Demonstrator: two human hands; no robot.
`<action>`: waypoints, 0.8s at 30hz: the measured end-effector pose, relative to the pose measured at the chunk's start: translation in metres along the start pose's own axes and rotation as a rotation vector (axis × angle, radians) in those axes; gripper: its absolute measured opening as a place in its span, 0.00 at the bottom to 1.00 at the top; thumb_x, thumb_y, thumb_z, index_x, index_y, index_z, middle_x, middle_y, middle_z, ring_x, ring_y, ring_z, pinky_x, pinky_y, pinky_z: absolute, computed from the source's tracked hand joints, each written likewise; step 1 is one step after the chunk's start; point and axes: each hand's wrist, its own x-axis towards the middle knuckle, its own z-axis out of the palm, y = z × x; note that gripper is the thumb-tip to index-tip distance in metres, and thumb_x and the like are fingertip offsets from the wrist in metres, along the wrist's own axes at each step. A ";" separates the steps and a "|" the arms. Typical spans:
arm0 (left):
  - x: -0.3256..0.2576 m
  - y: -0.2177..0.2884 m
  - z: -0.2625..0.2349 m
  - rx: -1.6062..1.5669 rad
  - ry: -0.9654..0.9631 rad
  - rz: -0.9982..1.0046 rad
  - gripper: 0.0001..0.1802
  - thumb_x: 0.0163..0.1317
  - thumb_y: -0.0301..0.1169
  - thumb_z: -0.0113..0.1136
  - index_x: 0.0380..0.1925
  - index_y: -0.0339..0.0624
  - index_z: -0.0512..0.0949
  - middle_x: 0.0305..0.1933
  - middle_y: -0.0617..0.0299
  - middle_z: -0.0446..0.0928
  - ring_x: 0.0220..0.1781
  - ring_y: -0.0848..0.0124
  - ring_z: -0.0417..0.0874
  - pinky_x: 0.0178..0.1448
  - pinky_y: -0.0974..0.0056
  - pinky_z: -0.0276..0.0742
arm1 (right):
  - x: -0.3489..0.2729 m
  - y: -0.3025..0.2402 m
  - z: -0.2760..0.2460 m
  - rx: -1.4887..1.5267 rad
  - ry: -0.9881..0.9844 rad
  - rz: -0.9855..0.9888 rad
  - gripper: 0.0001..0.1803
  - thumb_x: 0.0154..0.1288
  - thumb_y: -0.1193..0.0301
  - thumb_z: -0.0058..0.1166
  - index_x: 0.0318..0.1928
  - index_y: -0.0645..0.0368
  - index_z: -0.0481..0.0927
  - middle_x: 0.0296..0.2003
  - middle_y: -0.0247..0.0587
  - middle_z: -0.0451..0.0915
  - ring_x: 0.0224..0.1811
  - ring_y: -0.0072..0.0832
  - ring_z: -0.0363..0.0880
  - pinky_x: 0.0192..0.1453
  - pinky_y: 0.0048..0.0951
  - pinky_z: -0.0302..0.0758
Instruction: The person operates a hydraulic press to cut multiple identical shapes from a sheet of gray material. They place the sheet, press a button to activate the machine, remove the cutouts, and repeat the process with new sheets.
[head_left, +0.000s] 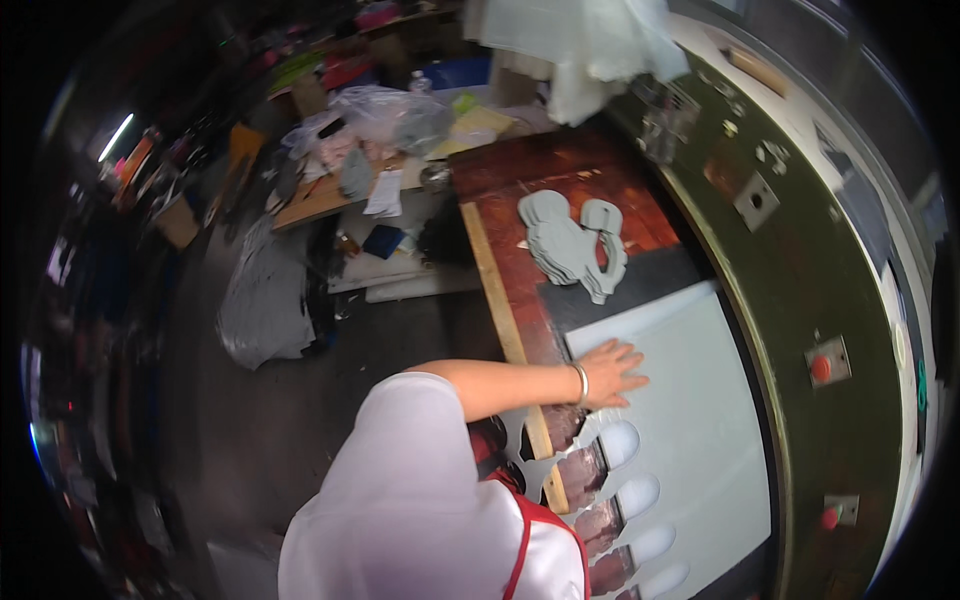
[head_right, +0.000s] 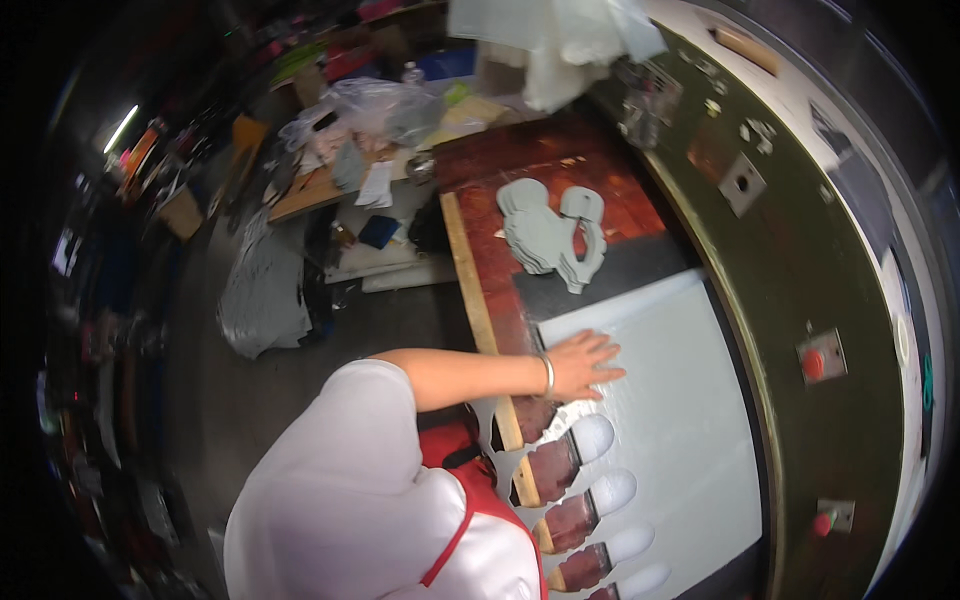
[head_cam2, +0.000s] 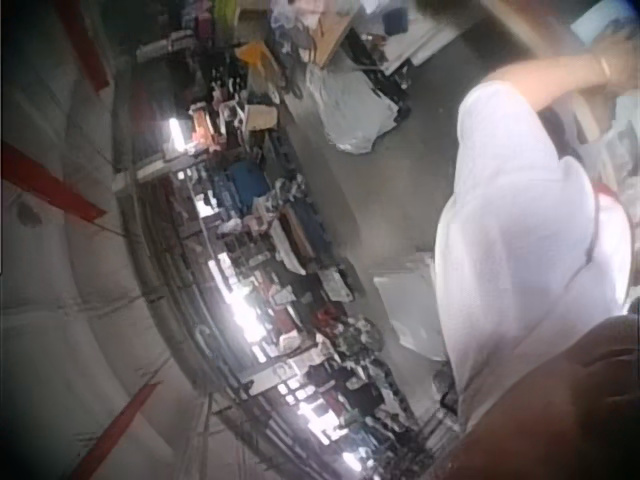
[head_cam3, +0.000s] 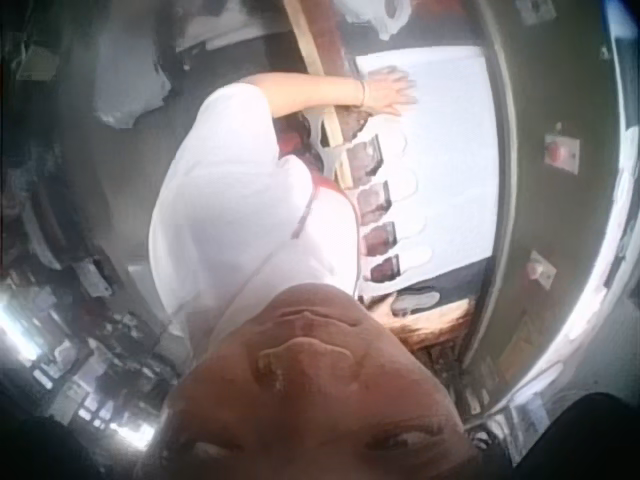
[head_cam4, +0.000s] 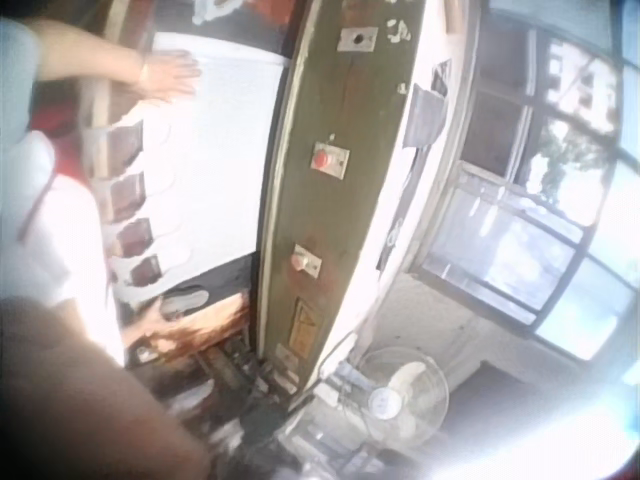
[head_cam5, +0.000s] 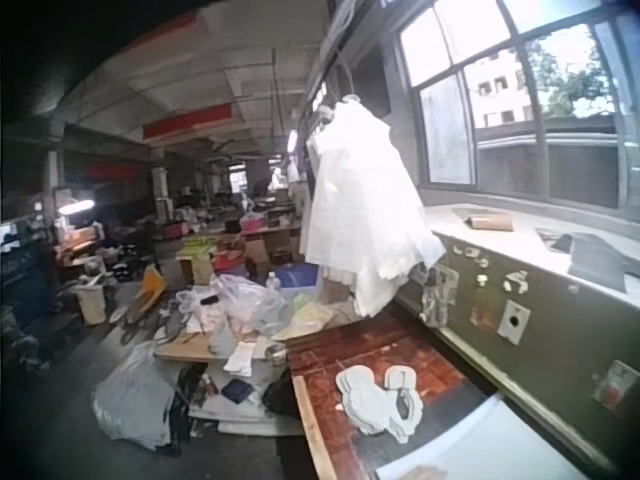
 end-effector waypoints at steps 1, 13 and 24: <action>0.005 -0.006 -0.001 -0.003 0.034 0.045 0.29 0.56 0.47 0.58 0.59 0.56 0.70 0.62 0.50 0.65 0.64 0.49 0.64 0.65 0.45 0.61 | -0.001 0.001 -0.004 -0.172 0.081 0.087 0.45 0.44 0.49 0.73 0.55 0.69 0.71 0.45 0.55 0.79 0.44 0.43 0.78 0.52 0.39 0.77; 0.013 -0.018 -0.013 -0.365 0.243 -0.001 0.23 0.55 0.26 0.59 0.53 0.39 0.72 0.55 0.50 0.70 0.58 0.51 0.68 0.62 0.54 0.67 | 0.119 -0.236 0.066 1.414 -0.154 0.569 0.42 0.40 0.79 0.72 0.58 0.60 0.64 0.51 0.44 0.72 0.54 0.34 0.74 0.60 0.35 0.71; 0.014 -0.023 0.001 -0.470 0.400 -0.070 0.27 0.57 0.21 0.51 0.59 0.33 0.64 0.57 0.43 0.71 0.58 0.46 0.72 0.61 0.52 0.69 | 0.190 -0.436 0.139 0.683 -0.116 0.132 0.45 0.38 0.69 0.73 0.59 0.62 0.65 0.55 0.59 0.65 0.60 0.51 0.63 0.63 0.46 0.64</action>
